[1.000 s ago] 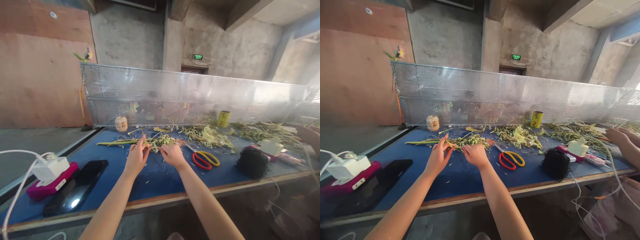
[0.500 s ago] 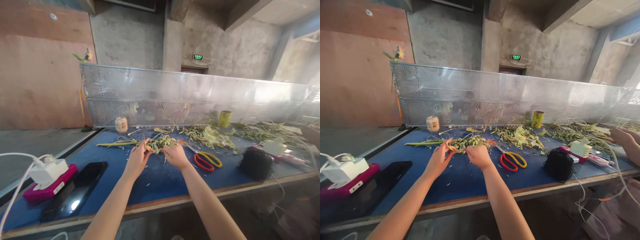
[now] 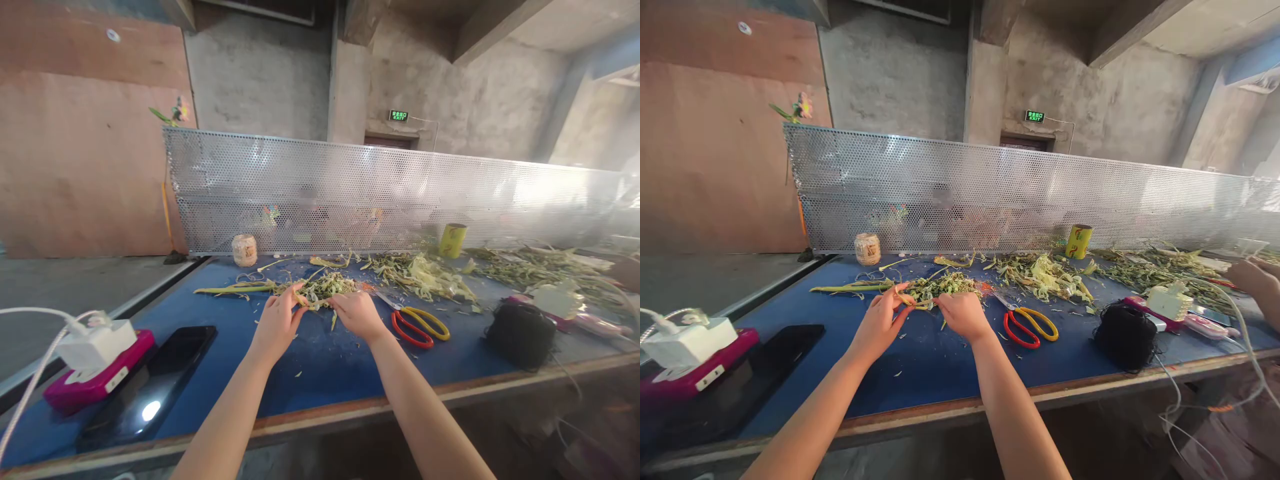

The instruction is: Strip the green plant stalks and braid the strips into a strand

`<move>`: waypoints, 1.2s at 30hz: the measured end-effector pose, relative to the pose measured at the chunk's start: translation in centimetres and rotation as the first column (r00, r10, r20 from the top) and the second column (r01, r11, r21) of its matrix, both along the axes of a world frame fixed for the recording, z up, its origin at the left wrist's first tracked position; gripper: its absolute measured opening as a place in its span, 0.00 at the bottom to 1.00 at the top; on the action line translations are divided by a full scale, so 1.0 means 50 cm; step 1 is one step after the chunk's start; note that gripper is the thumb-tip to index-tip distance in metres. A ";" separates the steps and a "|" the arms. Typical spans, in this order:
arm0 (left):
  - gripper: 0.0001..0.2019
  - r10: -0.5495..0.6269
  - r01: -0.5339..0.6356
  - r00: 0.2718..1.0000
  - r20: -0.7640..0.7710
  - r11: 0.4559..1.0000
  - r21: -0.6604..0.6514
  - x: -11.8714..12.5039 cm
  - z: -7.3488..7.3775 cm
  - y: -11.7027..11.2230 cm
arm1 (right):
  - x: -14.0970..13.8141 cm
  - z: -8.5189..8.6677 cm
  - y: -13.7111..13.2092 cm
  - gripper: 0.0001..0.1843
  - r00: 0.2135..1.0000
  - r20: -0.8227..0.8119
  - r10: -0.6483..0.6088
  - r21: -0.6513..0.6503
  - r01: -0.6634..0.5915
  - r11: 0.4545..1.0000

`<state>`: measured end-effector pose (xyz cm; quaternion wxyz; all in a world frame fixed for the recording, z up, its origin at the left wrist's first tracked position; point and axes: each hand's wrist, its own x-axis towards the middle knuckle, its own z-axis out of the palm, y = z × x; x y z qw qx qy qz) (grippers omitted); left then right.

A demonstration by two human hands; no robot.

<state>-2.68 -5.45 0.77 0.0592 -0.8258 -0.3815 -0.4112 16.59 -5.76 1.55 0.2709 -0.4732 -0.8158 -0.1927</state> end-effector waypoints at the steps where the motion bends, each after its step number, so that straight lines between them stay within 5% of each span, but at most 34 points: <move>1: 0.19 -0.013 0.013 1.000 0.028 1.000 -0.021 0.001 -0.001 -0.002 | 0.000 0.000 0.000 0.18 1.000 -0.023 -0.002 -0.006 0.001 1.000; 5: 0.22 -0.088 0.106 0.986 0.144 0.987 -0.121 0.005 -0.006 -0.007 | -0.002 -0.001 0.000 0.19 0.986 -0.161 -0.043 -0.111 0.025 0.993; 11: 0.26 -0.080 0.128 0.947 0.311 0.983 -0.134 0.011 -0.005 -0.012 | -0.017 -0.003 0.001 0.14 0.951 -0.309 0.030 -0.313 -0.132 0.941; 21: 0.21 -0.125 0.181 0.968 0.220 0.948 -0.261 0.015 0.002 -0.016 | -0.031 -0.003 0.001 0.12 0.988 -0.142 0.059 -0.321 -0.103 0.942; 31: 0.20 -0.133 0.203 0.958 0.253 0.940 -0.275 0.012 0.002 -0.016 | -0.042 0.007 -0.004 0.14 0.997 -0.007 -0.080 -0.282 0.075 0.956; 36: 0.19 -0.092 0.155 0.967 0.238 0.953 -0.262 0.010 0.000 -0.015 | -0.041 0.007 -0.003 0.10 0.991 0.127 -0.051 -0.229 0.080 0.970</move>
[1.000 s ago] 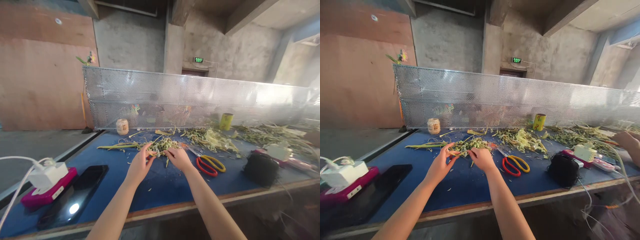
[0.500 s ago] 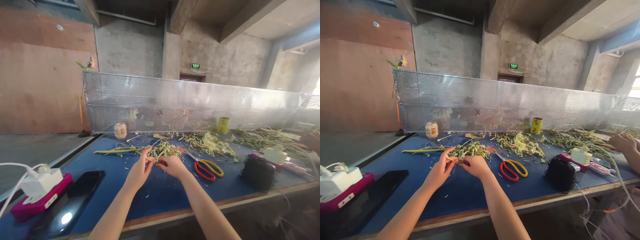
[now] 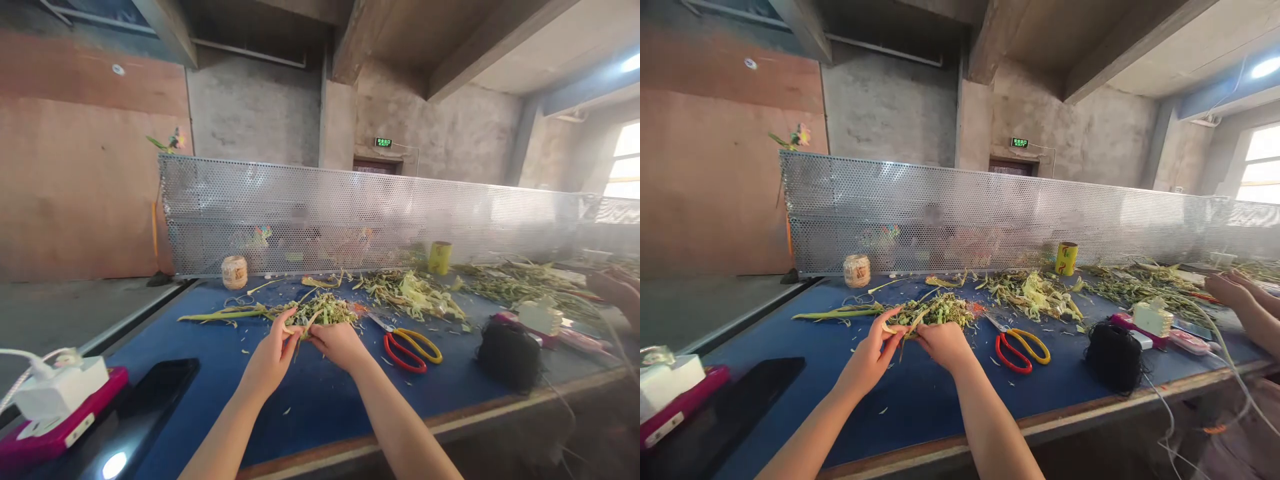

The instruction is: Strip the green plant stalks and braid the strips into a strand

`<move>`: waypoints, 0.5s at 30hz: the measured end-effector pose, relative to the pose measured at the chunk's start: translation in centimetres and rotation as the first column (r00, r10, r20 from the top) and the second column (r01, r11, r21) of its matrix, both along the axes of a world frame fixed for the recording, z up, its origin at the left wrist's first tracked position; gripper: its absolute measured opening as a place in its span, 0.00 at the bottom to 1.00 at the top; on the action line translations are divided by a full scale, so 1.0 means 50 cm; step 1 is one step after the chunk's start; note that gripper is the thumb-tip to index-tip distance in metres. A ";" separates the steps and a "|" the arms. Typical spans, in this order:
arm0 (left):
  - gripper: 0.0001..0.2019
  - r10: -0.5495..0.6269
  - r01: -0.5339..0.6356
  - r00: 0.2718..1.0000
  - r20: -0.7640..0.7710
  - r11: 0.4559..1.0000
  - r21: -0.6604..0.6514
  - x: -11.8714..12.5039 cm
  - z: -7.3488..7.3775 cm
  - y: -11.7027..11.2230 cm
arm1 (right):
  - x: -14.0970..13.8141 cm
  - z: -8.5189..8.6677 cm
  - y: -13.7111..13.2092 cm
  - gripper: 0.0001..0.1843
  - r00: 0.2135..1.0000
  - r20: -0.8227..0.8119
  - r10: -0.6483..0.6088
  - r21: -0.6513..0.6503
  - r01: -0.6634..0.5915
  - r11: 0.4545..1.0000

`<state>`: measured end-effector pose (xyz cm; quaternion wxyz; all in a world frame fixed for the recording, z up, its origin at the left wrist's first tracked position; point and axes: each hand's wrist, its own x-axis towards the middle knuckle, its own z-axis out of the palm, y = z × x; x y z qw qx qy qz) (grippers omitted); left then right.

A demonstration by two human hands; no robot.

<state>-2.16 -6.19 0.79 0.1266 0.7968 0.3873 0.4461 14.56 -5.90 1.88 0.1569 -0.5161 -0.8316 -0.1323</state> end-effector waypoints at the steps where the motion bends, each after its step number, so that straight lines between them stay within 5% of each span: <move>1: 0.19 0.017 -0.017 1.000 -0.005 1.000 0.012 0.000 0.000 0.000 | 0.001 0.000 0.000 0.11 1.000 0.011 0.009 -0.001 -0.009 1.000; 8: 0.19 0.107 -0.106 0.994 -0.001 0.990 0.090 -0.003 0.000 -0.001 | 0.000 -0.001 0.003 0.14 0.997 -0.071 -0.001 -0.001 0.001 1.000; 15: 0.22 0.129 -0.129 0.992 0.012 0.991 0.021 -0.007 0.004 -0.009 | 0.000 0.001 0.003 0.13 0.995 -0.095 -0.013 0.007 0.014 1.000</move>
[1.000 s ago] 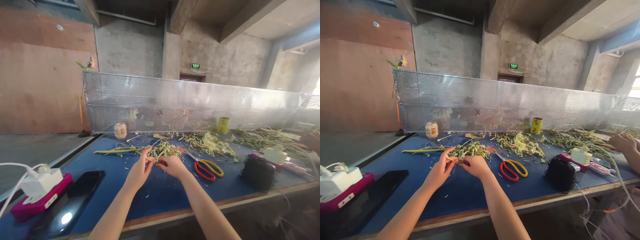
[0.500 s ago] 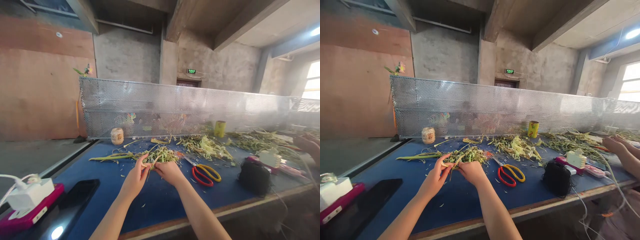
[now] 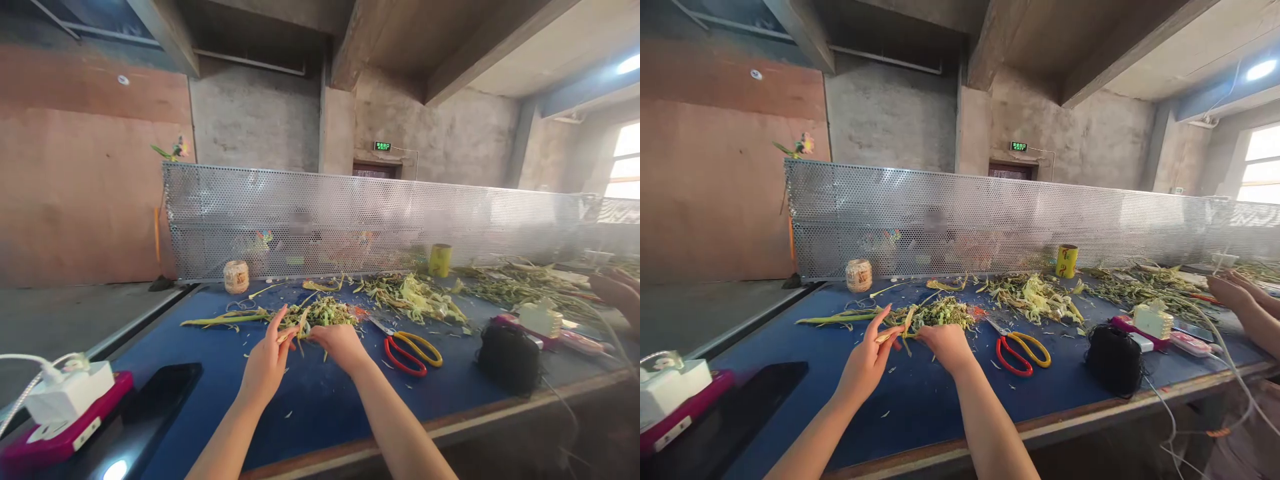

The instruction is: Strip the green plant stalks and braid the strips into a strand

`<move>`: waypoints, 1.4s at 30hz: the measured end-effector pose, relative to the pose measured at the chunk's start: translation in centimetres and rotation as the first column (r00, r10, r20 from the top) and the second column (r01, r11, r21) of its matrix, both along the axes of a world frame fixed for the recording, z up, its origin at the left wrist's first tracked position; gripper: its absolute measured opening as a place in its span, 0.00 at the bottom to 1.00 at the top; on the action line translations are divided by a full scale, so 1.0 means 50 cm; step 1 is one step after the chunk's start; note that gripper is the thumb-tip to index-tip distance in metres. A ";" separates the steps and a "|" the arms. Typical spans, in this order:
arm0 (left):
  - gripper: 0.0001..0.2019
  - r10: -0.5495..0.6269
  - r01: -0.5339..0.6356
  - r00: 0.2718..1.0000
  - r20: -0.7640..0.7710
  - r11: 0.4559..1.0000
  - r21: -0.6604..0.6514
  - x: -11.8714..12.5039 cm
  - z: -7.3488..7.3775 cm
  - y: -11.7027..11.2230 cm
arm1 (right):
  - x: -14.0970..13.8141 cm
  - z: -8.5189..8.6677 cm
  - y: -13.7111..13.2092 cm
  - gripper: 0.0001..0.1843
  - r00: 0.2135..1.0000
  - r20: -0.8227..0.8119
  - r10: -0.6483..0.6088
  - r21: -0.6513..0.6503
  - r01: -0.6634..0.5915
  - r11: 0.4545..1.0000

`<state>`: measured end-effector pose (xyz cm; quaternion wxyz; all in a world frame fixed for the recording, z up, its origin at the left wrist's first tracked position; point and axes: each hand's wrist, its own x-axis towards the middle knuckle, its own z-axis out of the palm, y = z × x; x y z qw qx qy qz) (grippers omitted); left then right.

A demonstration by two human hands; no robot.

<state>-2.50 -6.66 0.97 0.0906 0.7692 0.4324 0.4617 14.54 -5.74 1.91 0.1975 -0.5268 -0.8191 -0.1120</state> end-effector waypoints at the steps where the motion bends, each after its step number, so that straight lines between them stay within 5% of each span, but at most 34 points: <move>1: 0.22 -0.001 0.001 1.000 0.004 1.000 0.000 -0.001 0.001 -0.001 | 0.001 0.001 -0.001 0.12 1.000 -0.007 -0.003 0.006 0.003 1.000; 14: 0.25 -0.040 0.040 0.999 0.016 0.998 -0.049 0.001 0.001 -0.003 | 0.010 -0.004 -0.007 0.14 0.995 0.004 0.102 0.081 -0.102 0.992; 20: 0.27 -0.090 0.097 0.989 0.113 0.994 -0.056 0.010 -0.003 0.000 | -0.007 -0.006 -0.003 0.10 0.955 -0.202 0.219 0.169 -0.187 0.968; 25: 0.30 -0.127 0.132 0.978 0.163 0.991 -0.016 0.012 0.008 0.006 | -0.022 -0.018 0.003 0.08 0.767 -0.563 0.308 0.040 -0.347 0.937; 30: 0.32 -0.202 0.206 0.966 0.159 0.979 -0.011 0.014 0.046 0.032 | -0.030 0.001 0.020 0.13 0.406 -0.874 0.265 -0.059 -0.632 0.773; 32: 0.32 -0.255 0.261 0.953 0.162 0.965 -0.015 0.018 0.064 0.053 | -0.031 0.017 0.040 0.13 0.332 -0.915 0.227 -0.059 -0.669 0.741; 36: 0.30 -0.243 0.243 0.959 0.144 0.970 0.016 0.033 0.082 0.093 | -0.032 0.041 0.085 0.11 0.369 -0.899 0.234 -0.103 -0.699 0.708; 42: 0.30 -0.175 0.175 0.947 0.270 0.984 0.024 0.042 0.065 0.102 | -0.039 0.032 0.090 0.04 0.450 -0.848 0.280 -0.063 -0.611 0.789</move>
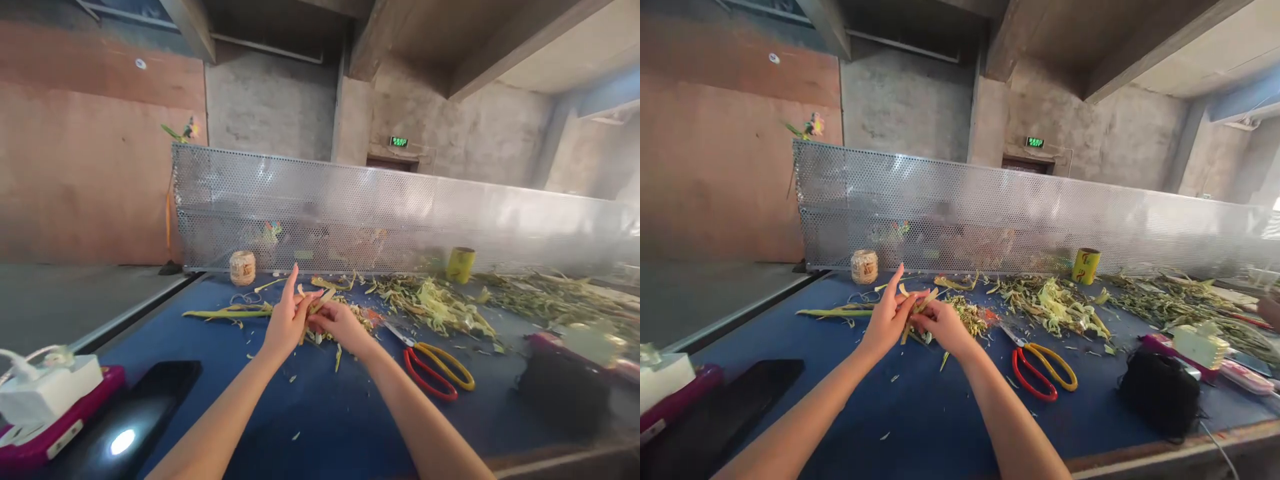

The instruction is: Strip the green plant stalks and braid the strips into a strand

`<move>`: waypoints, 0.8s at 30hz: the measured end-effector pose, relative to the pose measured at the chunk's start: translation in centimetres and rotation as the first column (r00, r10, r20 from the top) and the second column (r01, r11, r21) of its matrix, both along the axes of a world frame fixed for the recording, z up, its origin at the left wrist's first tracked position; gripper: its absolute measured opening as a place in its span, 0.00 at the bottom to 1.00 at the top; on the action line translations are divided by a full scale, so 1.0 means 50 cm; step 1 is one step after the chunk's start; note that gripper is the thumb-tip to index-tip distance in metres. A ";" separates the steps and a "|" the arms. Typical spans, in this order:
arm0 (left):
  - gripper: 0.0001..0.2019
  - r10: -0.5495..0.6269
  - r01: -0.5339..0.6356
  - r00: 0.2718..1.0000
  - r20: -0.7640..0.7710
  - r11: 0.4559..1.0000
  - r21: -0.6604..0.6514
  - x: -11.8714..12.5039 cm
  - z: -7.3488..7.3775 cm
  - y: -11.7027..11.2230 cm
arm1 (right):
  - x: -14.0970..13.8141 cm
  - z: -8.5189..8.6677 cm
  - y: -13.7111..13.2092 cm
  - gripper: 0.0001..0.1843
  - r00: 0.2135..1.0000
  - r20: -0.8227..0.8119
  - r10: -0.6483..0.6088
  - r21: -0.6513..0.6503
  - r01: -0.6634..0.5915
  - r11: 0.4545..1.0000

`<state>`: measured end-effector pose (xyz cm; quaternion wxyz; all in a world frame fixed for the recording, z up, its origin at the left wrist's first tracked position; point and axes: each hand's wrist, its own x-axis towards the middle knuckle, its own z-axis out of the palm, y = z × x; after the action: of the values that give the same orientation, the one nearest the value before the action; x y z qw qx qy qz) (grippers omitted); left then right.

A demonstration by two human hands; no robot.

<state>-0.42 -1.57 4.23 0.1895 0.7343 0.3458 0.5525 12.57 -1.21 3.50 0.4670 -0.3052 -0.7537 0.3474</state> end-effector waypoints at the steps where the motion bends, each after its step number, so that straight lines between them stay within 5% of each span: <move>1: 0.30 0.000 0.000 1.000 0.021 1.000 -0.004 0.000 -0.001 -0.004 | 0.001 -0.001 -0.005 0.04 0.999 0.034 -0.027 0.035 0.026 0.999; 5: 0.32 0.025 -0.021 0.997 0.078 0.998 -0.051 0.001 0.001 -0.014 | 0.008 -0.003 -0.018 0.08 0.974 0.159 -0.161 0.140 0.139 0.980; 13: 0.41 -0.210 0.280 0.935 0.284 0.931 -0.233 -0.001 -0.013 -0.012 | 0.022 -0.016 -0.026 0.09 0.933 0.123 -0.339 0.175 0.315 0.933; 24: 0.47 -0.319 0.356 0.934 0.159 0.855 -0.377 -0.008 -0.020 0.003 | 0.040 -0.032 -0.001 0.07 0.939 0.069 -0.337 0.192 0.319 0.928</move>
<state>-0.85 -1.40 3.21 0.4447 0.7035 0.3079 0.4610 14.59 -1.24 1.90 0.5052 -0.4013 -0.7426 0.1797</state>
